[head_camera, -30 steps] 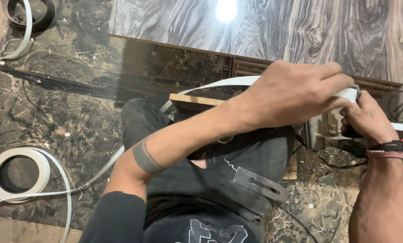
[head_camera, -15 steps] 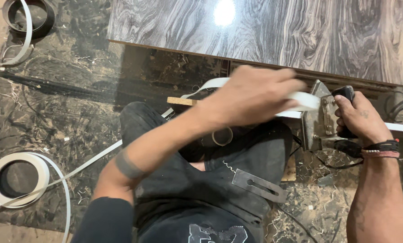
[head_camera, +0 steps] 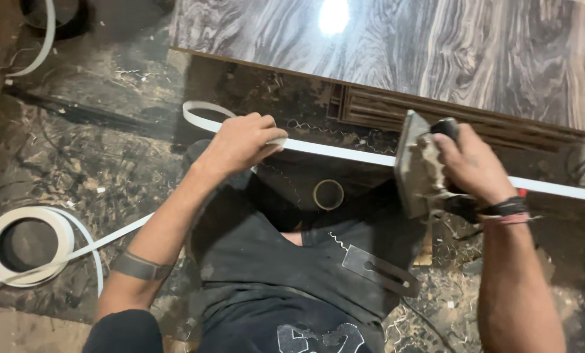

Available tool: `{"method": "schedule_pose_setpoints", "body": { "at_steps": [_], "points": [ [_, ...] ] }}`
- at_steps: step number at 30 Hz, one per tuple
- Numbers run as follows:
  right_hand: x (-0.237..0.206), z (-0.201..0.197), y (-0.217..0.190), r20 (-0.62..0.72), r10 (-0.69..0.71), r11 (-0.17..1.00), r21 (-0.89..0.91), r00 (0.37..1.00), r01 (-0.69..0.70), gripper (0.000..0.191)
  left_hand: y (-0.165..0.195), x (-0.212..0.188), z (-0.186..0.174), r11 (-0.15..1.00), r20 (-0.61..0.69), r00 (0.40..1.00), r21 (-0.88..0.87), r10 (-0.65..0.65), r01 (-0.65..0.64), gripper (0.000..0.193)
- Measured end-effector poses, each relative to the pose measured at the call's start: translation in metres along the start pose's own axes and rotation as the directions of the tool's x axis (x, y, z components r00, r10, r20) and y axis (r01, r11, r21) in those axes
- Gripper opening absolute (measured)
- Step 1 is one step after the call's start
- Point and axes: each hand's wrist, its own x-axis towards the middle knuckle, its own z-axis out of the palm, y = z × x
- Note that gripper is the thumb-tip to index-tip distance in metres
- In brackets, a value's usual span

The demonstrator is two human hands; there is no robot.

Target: The person sits on the floor with a long board across their lap and applies white edge banding tape to its raw edge. They position the tape along the edge, then run a heated iron along the strip to melt and press it onto the board, working section by section and pressing the banding down by hand.

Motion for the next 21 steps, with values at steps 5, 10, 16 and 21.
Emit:
{"method": "schedule_pose_setpoints", "body": {
  "at_steps": [5,10,16,21],
  "points": [
    [0.010,0.046,-0.065,0.014,-0.206,0.963,-0.174,0.978,0.205,0.047,-0.011,-0.012,0.010,0.999,-0.067,0.997,0.015,0.045,-0.044,0.020],
    [0.016,0.073,-0.117,0.079,-0.236,0.963,-0.119,0.969,0.244,0.049,-0.016,-0.011,0.011,0.997,-0.042,0.999,-0.075,-0.033,0.029,0.018],
    [0.015,0.063,-0.107,0.099,-0.221,0.963,-0.133,0.970,0.233,0.051,-0.017,-0.010,0.010,0.989,-0.022,0.997,-0.130,-0.074,0.070,0.021],
    [0.012,0.021,-0.051,0.066,-0.085,0.994,-0.063,0.994,0.089,0.046,-0.011,-0.002,-0.005,0.989,-0.010,0.999,-0.145,-0.031,0.029,0.020]
  ]
}}
